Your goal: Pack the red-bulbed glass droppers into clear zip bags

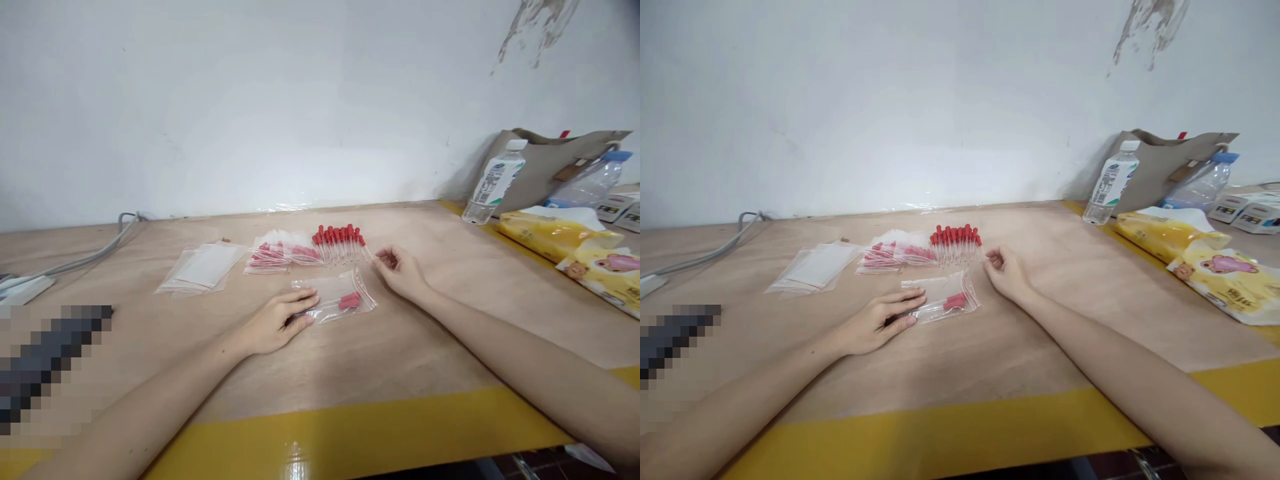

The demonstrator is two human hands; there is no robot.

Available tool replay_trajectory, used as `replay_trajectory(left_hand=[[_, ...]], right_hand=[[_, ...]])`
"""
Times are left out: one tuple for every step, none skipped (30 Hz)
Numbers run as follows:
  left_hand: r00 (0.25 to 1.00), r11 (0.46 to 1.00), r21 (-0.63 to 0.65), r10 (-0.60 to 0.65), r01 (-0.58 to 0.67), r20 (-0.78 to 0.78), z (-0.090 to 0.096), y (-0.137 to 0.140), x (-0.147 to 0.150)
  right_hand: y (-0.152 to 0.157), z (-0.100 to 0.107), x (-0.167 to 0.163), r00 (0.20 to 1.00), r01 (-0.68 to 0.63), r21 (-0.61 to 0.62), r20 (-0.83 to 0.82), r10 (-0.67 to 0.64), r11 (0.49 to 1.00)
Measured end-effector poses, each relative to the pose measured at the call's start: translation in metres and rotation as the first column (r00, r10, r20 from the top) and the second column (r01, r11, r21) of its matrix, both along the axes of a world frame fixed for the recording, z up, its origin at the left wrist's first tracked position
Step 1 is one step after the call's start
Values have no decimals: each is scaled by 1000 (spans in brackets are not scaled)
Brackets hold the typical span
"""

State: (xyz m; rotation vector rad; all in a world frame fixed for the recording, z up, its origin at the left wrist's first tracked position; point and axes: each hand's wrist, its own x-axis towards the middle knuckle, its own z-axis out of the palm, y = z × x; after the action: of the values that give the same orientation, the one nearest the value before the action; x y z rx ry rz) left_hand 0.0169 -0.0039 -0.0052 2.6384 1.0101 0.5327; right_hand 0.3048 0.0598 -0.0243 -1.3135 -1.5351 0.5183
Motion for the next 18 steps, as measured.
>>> replay_trajectory(left_hand=[[1000, 1000, 0, -2, 2, 0, 0, 0, 0], [1000, 1000, -1, -4, 4, -3, 0, 1, 0], [1000, 1000, -2, -6, 6, -9, -1, 1, 0], [1000, 1000, -2, -7, 7, -14, -1, 1, 0], [1000, 1000, -1, -7, 7, -19, -1, 1, 0], [1000, 1000, 1, -7, 7, -21, -1, 1, 0], [1000, 1000, 2, -7, 7, -22, -1, 1, 0], [1000, 1000, 3, -7, 7, -22, -1, 1, 0], [1000, 1000, 2, -6, 6, -23, 0, 0, 0], [1000, 1000, 0, -4, 4, -25, 0, 0, 0], [1000, 1000, -1, 0, 0, -26, 0, 0, 0], [1000, 1000, -3, 4, -4, -26, 1, -1, 0], [1000, 1000, -2, 7, -7, -23, 1, -1, 0], [1000, 1000, -2, 8, -8, -19, 2, -1, 0], [1000, 1000, -1, 5, -5, -13, 2, -1, 0], [1000, 1000, -2, 3, -3, -7, 2, -1, 0], [1000, 1000, -4, 1, -1, -2, 2, -1, 0], [1000, 1000, -8, 0, 0, 1, 2, 0, 1]], right_hand=[[9, -2, 4, 997, 64, 2, 44, -64, 998], [17, -4, 7, 990, 116, -9, 77, -115, 993], [25, -4, 9, 984, 155, -29, 98, -151, 987], [32, -5, 10, 977, 185, -48, 118, -178, 982], [39, -5, 9, 970, 207, -62, 143, -197, 976], [45, -4, 8, 962, 223, -76, 176, -207, 972], [50, -4, 6, 955, 236, -95, 209, -213, 967], [55, -3, 4, 947, 247, -117, 241, -213, 962], [59, -1, 2, 939, 258, -140, 270, -214, 956], [63, 0, 0, 931, 271, -162, 295, -215, 949], [65, 1, -2, 922, 286, -179, 318, -220, 941], [67, 2, -3, 912, 306, -189, 339, -230, 933], [68, 3, -4, 902, 325, -193, 359, -242, 926], [68, 4, -5, 890, 342, -194, 380, -252, 919], [68, 5, -5, 878, 358, -192, 404, -258, 914], [67, 5, -5, 863, 369, -189, 432, -260, 910], [67, 6, -4, 847, 379, -185, 465, -259, 907], [65, 7, -3, 827, 388, -182, 501, -254, 904]])
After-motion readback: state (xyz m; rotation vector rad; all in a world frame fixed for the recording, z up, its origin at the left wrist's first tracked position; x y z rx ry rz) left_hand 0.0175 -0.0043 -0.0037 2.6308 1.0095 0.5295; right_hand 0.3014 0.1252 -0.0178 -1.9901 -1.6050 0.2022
